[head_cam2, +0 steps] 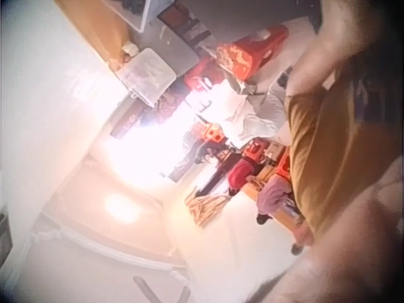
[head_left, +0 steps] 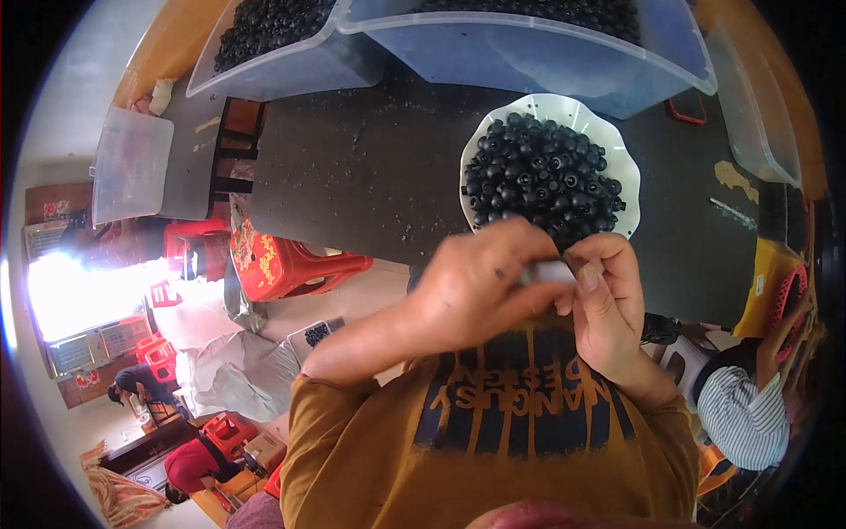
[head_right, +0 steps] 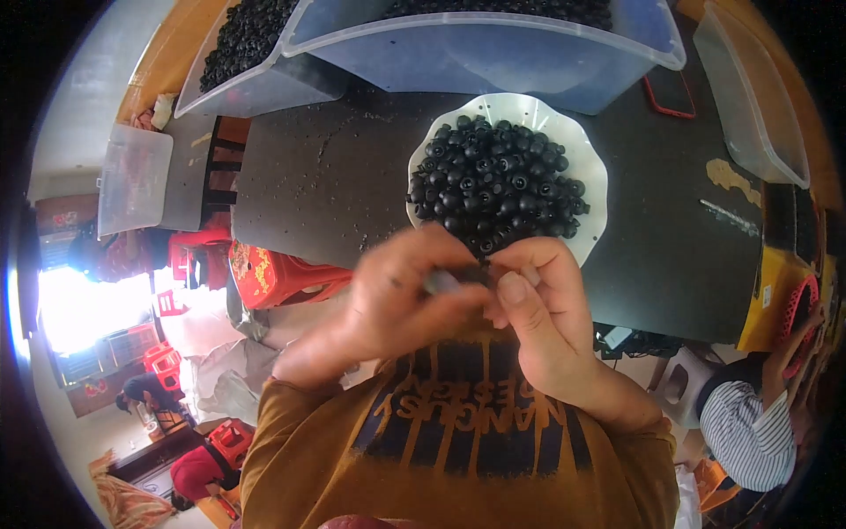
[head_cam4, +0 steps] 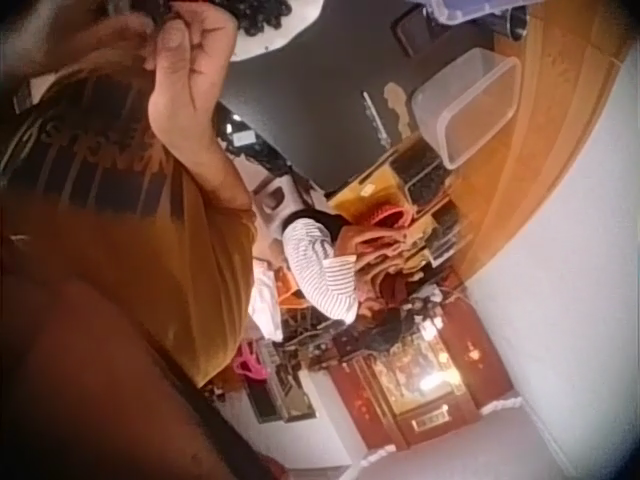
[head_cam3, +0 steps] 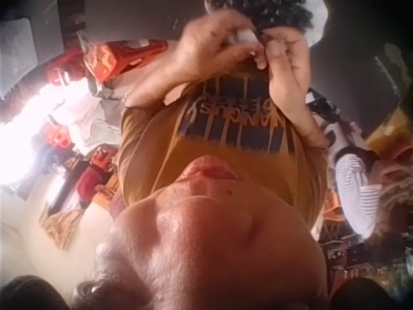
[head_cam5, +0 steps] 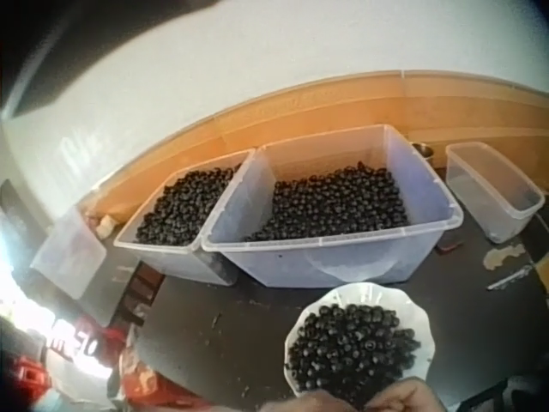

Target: The person sorts and inspects small black plastic components by hand at a table.

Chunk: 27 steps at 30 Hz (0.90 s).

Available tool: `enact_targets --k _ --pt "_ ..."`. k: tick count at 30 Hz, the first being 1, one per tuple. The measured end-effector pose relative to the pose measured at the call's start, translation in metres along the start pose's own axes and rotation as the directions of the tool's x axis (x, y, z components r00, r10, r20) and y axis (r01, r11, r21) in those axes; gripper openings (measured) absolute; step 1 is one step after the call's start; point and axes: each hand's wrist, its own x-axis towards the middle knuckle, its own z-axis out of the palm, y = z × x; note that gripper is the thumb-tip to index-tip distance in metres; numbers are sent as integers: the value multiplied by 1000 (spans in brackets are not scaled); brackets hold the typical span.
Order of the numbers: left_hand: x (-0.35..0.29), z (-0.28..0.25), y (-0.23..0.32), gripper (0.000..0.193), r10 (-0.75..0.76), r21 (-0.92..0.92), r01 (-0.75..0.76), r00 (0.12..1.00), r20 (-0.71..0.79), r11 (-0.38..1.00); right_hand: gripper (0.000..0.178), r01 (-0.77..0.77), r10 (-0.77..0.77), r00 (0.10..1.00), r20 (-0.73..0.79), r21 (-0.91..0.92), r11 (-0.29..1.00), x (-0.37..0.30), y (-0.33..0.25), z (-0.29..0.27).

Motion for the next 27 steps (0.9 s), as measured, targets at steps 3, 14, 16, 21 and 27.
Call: enact_targets --k 3,14,16,21,27 --pt "30 -45 -9 19 -99 252 189 938 -331 949 16 196 -194 980 45 -48 979 5 1 -14" --pt "76 -152 -30 36 -380 -290 252 710 -593 923 12 239 -404 913 -58 -728 643 29 -27 -74" --pt "60 -106 -35 37 -449 -272 360 766 -460 892 13 289 -434 886 167 -928 233 39 -32 -87" --pt "2 -53 -59 34 -608 -333 524 757 -241 784 15 296 -331 902 277 -955 6 59 -32 -95" --pt "-25 -20 -55 26 -648 -465 517 741 -178 719 14 225 -224 948 226 -974 -29 66 -35 -86"
